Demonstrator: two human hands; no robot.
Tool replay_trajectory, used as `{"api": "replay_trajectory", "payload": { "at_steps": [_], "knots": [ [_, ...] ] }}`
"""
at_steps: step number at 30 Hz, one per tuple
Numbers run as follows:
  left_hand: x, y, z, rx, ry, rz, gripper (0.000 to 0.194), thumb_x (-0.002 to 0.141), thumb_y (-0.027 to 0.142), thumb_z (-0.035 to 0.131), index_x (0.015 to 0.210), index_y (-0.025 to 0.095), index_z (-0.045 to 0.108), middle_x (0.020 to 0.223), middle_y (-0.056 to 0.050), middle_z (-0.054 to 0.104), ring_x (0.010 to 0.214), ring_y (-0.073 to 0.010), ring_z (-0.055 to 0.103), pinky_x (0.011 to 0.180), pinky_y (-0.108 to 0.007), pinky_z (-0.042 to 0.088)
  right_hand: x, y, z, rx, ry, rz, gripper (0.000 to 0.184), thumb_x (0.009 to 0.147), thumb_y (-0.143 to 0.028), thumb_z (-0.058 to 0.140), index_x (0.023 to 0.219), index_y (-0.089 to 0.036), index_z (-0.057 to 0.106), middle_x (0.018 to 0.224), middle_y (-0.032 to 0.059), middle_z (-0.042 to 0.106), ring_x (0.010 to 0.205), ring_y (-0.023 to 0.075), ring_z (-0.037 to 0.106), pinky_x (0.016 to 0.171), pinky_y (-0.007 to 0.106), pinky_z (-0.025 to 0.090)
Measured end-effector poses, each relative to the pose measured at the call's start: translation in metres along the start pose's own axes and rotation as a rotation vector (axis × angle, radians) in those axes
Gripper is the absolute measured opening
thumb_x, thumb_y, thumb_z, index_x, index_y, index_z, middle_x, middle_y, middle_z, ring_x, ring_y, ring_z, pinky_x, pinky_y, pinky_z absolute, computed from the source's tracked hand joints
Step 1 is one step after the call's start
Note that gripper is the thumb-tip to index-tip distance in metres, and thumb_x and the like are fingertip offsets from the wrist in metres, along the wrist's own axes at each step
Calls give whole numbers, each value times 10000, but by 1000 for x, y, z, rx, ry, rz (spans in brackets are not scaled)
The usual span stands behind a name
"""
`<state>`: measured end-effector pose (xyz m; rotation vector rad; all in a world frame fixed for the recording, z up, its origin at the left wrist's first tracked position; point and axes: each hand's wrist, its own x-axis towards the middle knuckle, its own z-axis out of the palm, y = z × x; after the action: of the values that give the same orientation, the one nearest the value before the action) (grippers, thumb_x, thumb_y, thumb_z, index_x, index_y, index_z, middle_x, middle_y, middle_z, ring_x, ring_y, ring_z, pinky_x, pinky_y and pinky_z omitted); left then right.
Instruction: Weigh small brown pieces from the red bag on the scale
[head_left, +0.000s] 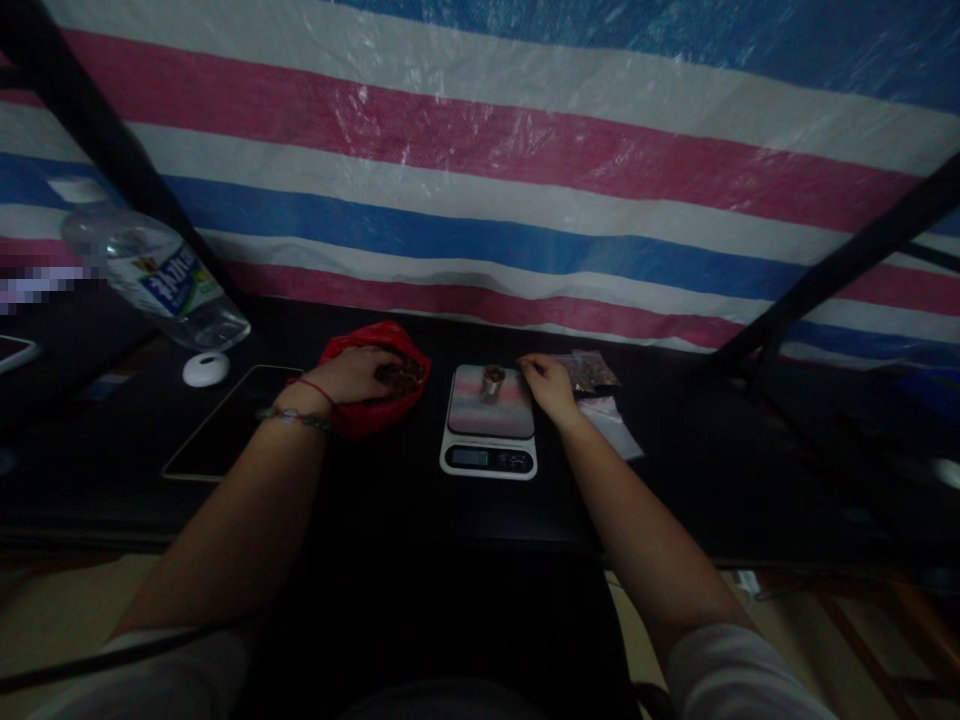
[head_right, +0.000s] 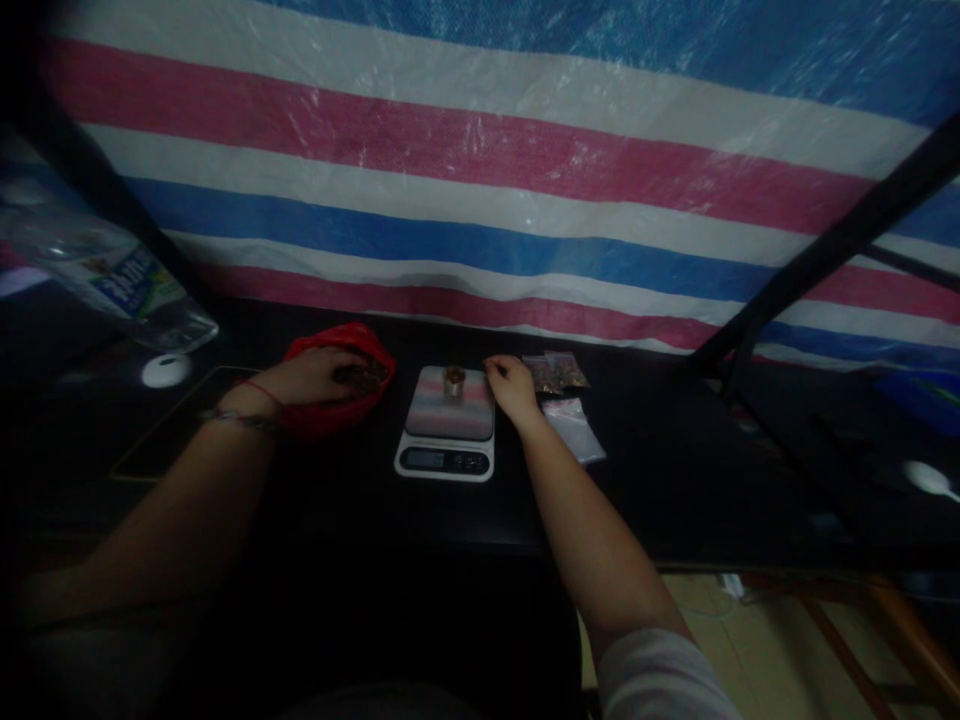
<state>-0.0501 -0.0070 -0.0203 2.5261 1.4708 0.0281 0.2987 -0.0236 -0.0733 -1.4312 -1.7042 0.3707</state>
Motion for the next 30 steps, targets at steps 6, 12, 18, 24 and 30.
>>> {"api": "replay_trajectory", "payload": {
  "at_steps": [6, 12, 18, 24, 30],
  "knots": [
    [-1, -1, 1, -36, 0, 40, 510, 745, 375, 554, 1234, 236, 585, 1255, -56, 605, 1135, -239, 553, 1007, -347, 392, 0, 1, 0, 45, 19, 11, 252, 840, -311, 485, 858, -187, 703, 916, 64, 713, 897, 208, 636, 840, 341, 472],
    [0, 0, -1, -29, -14, 0, 517, 733, 417, 557, 1223, 254, 599, 1249, -55, 609, 1136, -248, 559, 994, -339, 400, 0, 0, 0, 77, 42, 50, 244, 832, -310, 493, 850, -191, 705, 906, 58, 719, 895, 209, 641, 846, 345, 473],
    [-3, 11, -4, -55, -5, 58, 506, 758, 416, 563, 1223, 220, 592, 1235, -65, 616, 1109, -234, 564, 978, -326, 407, 0, -1, 0, 84, 38, 57, 236, 832, -295, 496, 851, -187, 704, 908, 58, 718, 898, 203, 640, 854, 339, 470],
    [-1, 39, -1, -90, 24, 187, 438, 779, 414, 581, 1153, 193, 633, 1165, -70, 645, 1054, -227, 583, 941, -315, 422, 0, 0, 1, 100, 38, 69, 236, 829, -308, 500, 852, -189, 702, 904, 60, 716, 895, 211, 639, 855, 351, 470],
    [2, 56, 5, -79, 74, 275, 349, 779, 393, 605, 1054, 189, 671, 1083, -79, 664, 978, -222, 598, 900, -316, 436, 1, 1, 2, 111, 31, 66, 246, 832, -319, 494, 850, -191, 703, 903, 55, 717, 896, 211, 638, 863, 354, 468]
  ]
}}
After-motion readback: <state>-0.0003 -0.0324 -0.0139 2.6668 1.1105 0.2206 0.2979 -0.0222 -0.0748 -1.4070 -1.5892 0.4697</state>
